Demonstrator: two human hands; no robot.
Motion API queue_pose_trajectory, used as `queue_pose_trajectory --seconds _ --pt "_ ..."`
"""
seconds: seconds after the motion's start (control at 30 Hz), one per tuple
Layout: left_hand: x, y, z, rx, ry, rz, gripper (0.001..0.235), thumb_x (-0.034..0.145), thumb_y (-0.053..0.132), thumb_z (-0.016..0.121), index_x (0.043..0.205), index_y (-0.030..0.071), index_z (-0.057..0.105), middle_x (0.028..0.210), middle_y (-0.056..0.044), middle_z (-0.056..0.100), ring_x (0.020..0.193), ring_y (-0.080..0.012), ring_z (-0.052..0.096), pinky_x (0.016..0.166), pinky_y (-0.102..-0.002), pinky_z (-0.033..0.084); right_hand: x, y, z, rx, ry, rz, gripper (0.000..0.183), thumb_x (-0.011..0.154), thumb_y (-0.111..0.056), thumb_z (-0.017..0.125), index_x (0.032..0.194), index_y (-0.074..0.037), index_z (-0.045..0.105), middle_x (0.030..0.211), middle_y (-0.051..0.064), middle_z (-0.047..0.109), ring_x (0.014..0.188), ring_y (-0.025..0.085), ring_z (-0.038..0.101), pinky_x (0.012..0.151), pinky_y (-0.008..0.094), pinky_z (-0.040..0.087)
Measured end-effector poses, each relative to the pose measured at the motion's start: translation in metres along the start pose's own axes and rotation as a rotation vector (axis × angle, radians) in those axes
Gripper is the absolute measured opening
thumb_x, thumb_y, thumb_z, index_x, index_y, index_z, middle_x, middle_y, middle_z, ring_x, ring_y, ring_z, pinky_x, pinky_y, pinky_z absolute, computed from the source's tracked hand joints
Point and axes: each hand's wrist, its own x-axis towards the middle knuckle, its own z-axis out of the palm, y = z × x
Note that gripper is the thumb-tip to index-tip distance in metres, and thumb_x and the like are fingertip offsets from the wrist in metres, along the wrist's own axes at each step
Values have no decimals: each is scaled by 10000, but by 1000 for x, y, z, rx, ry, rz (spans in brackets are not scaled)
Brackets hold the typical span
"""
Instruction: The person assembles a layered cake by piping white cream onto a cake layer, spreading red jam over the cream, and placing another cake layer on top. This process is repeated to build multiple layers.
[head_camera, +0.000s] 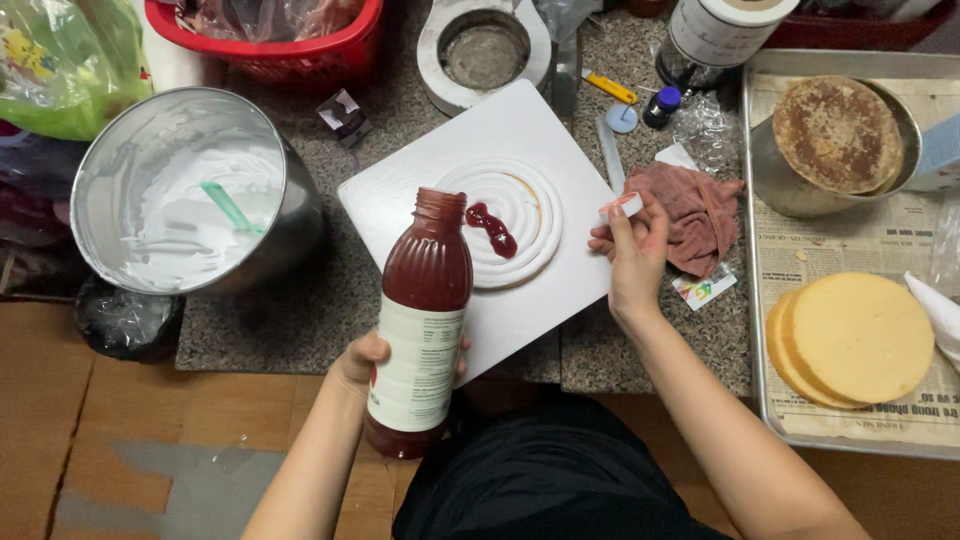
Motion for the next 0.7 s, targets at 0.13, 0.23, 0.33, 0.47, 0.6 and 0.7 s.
queue_pose_trajectory --seconds 0.13,0.23,0.33,0.47,0.6,0.7 --pt "-4 5 -2 174 93 17 928 685 275 887 1434 -107 495 1235 -308 654 1048 -409 716 898 -516 630 -3 3 -1 -17 -34 -38 448 1054 -129 636 1422 -65 388 1126 74 649 852 120 630 730 256 552" --pt "-2 4 6 -69 25 -6 886 723 292 862 1443 -68 492 1193 -300 662 1020 -403 725 854 -499 632 -5 4 0 -31 -39 -33 422 1061 -123 628 1405 -56 393 1116 75 650 851 115 623 730 252 547" --pt "-2 6 10 -167 11 -25 863 749 317 847 1444 -53 492 1173 -304 663 1011 -406 729 855 -499 637 -6 5 0 -36 -30 -35 423 1054 -119 623 1398 -53 387 1114 76 652 846 116 621 724 253 544" --pt "0 11 7 -183 -15 -14 854 778 328 842 1445 -72 489 1173 -325 658 1013 -417 728 847 -508 636 -6 4 -1 -69 -28 -29 425 1052 -122 618 1389 -52 369 1111 81 654 856 122 630 733 260 556" --pt "-4 11 7 -139 12 -43 871 742 325 854 1439 -50 491 1171 -312 662 1001 -406 731 850 -492 638 -6 4 0 -47 -32 -46 425 1065 -125 624 1400 -42 376 1123 84 646 866 121 620 751 259 555" --pt "-9 13 6 54 87 -12 913 704 320 880 1435 -83 509 1195 -301 667 1003 -386 729 850 -486 626 -6 1 3 -48 -16 -46 447 1059 -124 632 1409 -37 369 1126 87 644 866 123 623 740 257 556"
